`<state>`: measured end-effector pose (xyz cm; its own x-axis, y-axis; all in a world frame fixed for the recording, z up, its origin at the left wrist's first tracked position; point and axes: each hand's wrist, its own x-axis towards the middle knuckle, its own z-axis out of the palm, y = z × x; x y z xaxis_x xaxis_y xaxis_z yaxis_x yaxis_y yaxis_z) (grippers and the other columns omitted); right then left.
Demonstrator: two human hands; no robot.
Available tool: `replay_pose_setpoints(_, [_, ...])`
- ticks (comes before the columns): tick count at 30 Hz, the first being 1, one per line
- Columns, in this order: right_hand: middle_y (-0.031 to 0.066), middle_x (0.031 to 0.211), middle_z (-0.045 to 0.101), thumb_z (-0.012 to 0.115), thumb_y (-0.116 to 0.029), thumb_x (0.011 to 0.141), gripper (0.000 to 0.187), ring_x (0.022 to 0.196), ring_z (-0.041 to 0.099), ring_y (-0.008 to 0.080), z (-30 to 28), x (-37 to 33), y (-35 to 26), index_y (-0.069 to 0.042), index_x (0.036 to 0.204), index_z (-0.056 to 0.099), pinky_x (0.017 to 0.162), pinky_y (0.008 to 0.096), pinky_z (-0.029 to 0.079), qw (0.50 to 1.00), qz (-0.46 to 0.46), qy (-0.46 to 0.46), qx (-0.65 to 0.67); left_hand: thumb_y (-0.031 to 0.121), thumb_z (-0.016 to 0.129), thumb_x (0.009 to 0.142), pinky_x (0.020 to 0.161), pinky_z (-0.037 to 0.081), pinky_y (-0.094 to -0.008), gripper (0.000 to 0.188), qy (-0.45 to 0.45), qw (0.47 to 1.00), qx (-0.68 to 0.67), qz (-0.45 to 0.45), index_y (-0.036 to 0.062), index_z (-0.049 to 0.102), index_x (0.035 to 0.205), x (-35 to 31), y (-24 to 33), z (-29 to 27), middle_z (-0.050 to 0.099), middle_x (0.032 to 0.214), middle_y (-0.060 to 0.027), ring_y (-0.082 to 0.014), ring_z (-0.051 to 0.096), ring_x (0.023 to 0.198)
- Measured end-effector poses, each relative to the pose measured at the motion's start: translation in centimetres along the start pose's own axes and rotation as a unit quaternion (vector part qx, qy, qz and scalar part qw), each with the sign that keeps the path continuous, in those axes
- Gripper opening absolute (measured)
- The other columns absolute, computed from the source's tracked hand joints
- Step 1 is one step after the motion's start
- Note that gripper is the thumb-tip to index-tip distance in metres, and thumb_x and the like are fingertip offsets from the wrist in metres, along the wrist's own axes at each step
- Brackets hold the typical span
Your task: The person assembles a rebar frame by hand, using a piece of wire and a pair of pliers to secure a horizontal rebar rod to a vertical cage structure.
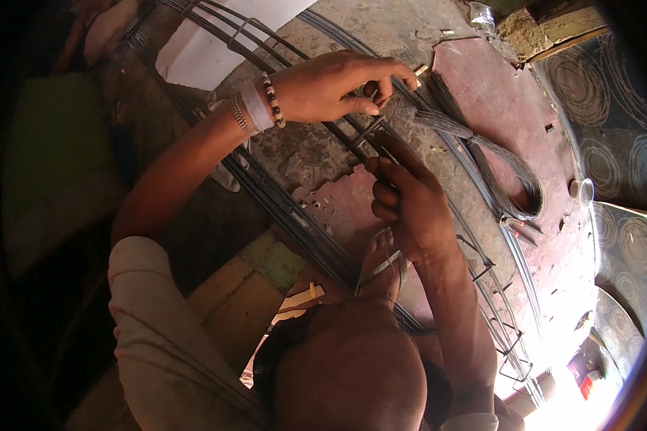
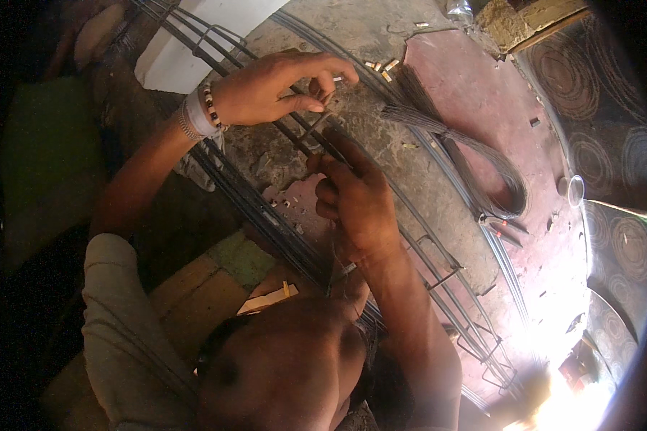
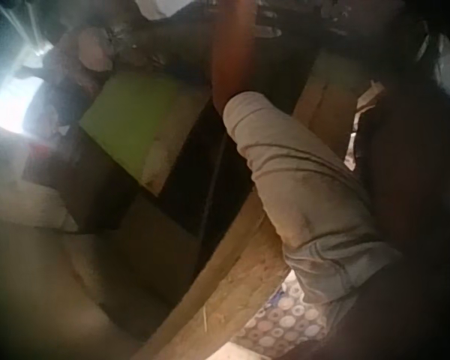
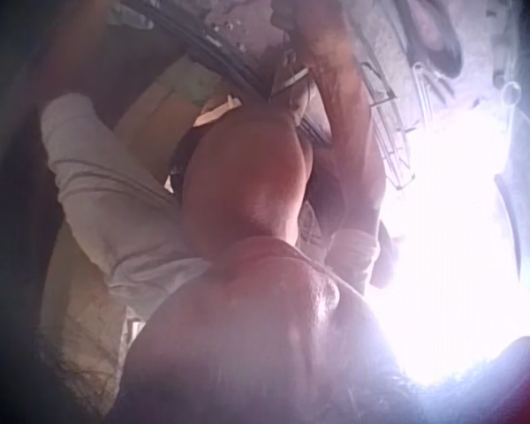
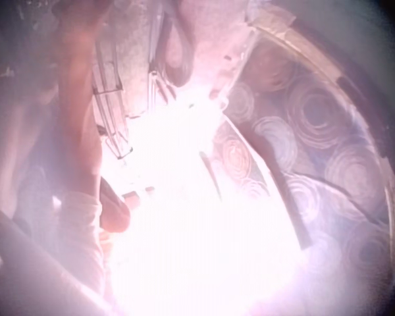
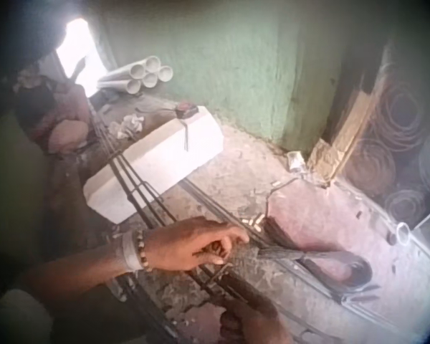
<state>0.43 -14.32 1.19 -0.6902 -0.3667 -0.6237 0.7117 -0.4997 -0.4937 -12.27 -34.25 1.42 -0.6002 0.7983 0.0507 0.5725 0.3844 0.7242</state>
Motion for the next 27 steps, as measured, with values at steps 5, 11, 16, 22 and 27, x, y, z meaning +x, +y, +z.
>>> replay_pose_setpoints(5, [0.0029,0.09,0.059,0.049,-0.009,0.1,0.049,0.054,0.038,0.004,0.4,-0.4,0.2,0.0,0.147,0.041,0.045,0.0195,0.031,0.999,0.015,0.013,-0.025,0.013,0.077,0.081,0.097,0.048,-0.0395,0.042,-0.036,0.989,0.147,-0.008,0.0097,0.063,0.121,-1.3,0.0,-0.5,0.063,0.105,-0.0057,-0.0232,0.06,0.107])
replay_pose_setpoints(11, [0.0036,0.084,0.058,0.048,-0.01,0.098,0.05,0.051,0.044,0.0076,-0.1,-0.7,-0.5,-0.003,0.148,0.042,0.044,0.0231,0.036,0.995,0.045,0.014,-0.086,0.02,0.076,0.084,0.099,0.047,-0.0409,0.034,0.022,0.988,0.15,-0.018,0.0075,0.066,0.114,-1.6,-0.8,0.4,0.066,0.112,-0.0068,-0.0266,0.059,0.112])
replay_pose_setpoints(16, [0.0062,0.08,0.062,0.049,-0.008,0.096,0.051,0.053,0.058,0.0121,0.1,-0.6,-1.6,-0.001,0.146,0.044,0.047,0.0261,0.046,0.972,0.018,-0.014,-0.234,0.021,0.07,0.09,0.088,0.05,-0.0385,0.032,-0.206,0.966,0.091,-0.125,0.0075,0.063,0.119,0.7,-0.8,-1.1,0.069,0.103,-0.0091,-0.027,0.065,0.099])
replay_pose_setpoints(22, [0.0115,0.082,0.069,0.048,-0.003,0.095,0.052,0.059,0.065,0.0143,0.7,-0.7,-1.9,0.0,0.146,0.042,0.05,0.0266,0.052,0.959,0.02,-0.015,-0.284,0.02,0.068,0.092,0.076,0.052,-0.0353,0.034,-0.277,0.946,0.032,-0.166,0.0052,0.062,0.122,2.3,-0.7,-1.1,0.073,0.09,-0.011,-0.0203,0.069,0.08])
replay_pose_setpoints(27, [0.0111,0.081,0.069,0.05,-0.004,0.094,0.053,0.058,0.063,0.0128,0.2,-0.6,-1.9,0.003,0.146,0.042,0.052,0.027,0.052,0.956,0.017,-0.016,-0.292,0.021,0.071,0.09,0.074,0.051,-0.0306,0.042,-0.342,0.912,-0.037,-0.223,0.0037,0.061,0.127,3.3,-2.4,-1.5,0.074,0.095,-0.0108,-0.0147,0.068,0.082])
